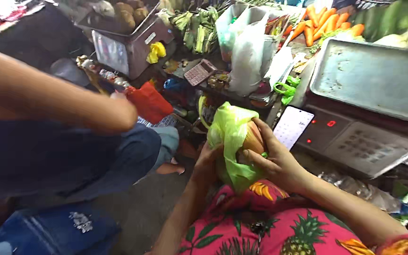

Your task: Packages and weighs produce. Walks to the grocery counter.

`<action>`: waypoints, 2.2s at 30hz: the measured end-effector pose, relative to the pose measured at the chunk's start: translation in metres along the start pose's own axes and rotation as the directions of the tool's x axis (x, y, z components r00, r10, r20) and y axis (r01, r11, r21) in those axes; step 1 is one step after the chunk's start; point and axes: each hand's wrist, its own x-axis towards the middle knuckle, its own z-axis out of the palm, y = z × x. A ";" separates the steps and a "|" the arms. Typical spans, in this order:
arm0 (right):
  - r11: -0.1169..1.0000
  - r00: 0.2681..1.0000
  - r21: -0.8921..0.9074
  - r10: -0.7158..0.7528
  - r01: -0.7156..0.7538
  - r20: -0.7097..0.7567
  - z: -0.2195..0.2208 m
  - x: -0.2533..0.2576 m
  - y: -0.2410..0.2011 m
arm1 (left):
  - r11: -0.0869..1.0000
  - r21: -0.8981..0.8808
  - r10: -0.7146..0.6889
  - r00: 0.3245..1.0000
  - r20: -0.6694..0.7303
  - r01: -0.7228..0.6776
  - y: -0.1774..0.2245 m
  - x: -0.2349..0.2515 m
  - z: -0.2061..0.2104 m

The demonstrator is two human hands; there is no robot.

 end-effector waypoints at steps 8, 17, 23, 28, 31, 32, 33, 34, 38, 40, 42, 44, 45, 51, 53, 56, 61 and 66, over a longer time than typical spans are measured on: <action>0.908 0.837 -0.374 -0.051 -0.187 -0.544 -0.117 -0.015 -0.039 | 0.868 0.377 0.111 0.866 0.487 -0.323 0.070 0.118 0.163; 0.743 0.530 -0.339 0.025 -0.577 -0.848 -0.209 -0.024 0.012 | 0.441 0.660 -0.069 0.710 0.700 -0.608 0.016 0.168 0.318; 0.758 0.597 -0.299 0.146 -0.580 -0.789 -0.235 -0.048 0.021 | 0.266 0.686 -0.047 0.702 0.711 -0.677 -0.003 0.141 0.321; 0.728 0.623 -0.400 0.048 -0.557 -0.781 -0.259 -0.057 0.009 | 0.105 0.696 -0.057 0.695 0.717 -0.710 0.003 0.142 0.314; 0.685 0.613 -0.491 -0.082 -0.539 -0.786 -0.269 -0.056 0.009 | 0.071 0.671 -0.057 0.669 0.741 -0.738 0.017 0.148 0.306; 0.665 0.609 -0.515 -0.112 -0.541 -0.785 -0.266 -0.056 0.008 | 0.044 0.694 -0.063 0.691 0.720 -0.718 0.024 0.145 0.304; 0.640 0.612 -0.541 -0.136 -0.546 -0.779 -0.258 -0.056 0.008 | 0.006 0.728 -0.080 0.726 0.683 -0.685 0.032 0.140 0.303; 0.604 0.621 -0.573 -0.159 -0.553 -0.767 -0.249 -0.056 0.007 | -0.043 0.765 -0.116 0.764 0.635 -0.642 0.040 0.134 0.302; 0.503 0.631 -0.655 -0.249 -0.564 -0.735 -0.219 -0.045 0.013 | -0.102 0.827 -0.135 0.831 0.539 -0.553 0.055 0.112 0.292; 0.472 0.665 -0.724 -0.324 -0.502 -0.672 -0.209 -0.037 0.017 | 0.022 0.758 -0.009 0.758 0.652 -0.652 0.051 0.112 0.280; 0.500 0.709 -0.753 -0.330 -0.429 -0.623 -0.201 -0.022 0.016 | 0.175 0.583 0.170 0.608 0.776 -0.793 0.043 0.122 0.269; 0.555 0.743 -0.664 -0.116 -0.502 -0.659 -0.194 -0.004 0.002 | 0.371 0.438 0.280 0.549 0.787 -0.819 0.034 0.133 0.266; 0.567 0.733 -0.567 0.099 -0.597 -0.673 -0.195 0.008 -0.012 | 0.485 0.380 0.313 0.562 0.765 -0.787 0.029 0.136 0.266; 0.524 0.711 -0.505 0.335 -0.686 -0.618 -0.202 0.039 -0.023 | 0.673 0.324 0.314 0.654 0.689 -0.665 0.010 0.128 0.260; 0.496 0.679 -0.480 0.387 -0.723 -0.624 -0.203 0.041 -0.027 | 0.634 0.353 0.326 0.652 0.685 -0.688 0.007 0.129 0.262; 0.473 0.691 -0.511 0.395 -0.717 -0.605 -0.212 0.045 -0.024 | 0.444 0.502 0.354 0.660 0.663 -0.742 0.006 0.129 0.261; 0.673 0.688 -0.370 0.290 -0.641 -0.665 -0.216 0.052 -0.003 | -0.039 0.802 0.227 0.777 0.587 -0.596 0.004 0.107 0.275; 0.795 0.570 -0.056 0.382 -0.604 -0.727 -0.214 0.064 0.007 | -0.282 0.865 -0.042 0.906 0.421 -0.415 0.013 0.097 0.296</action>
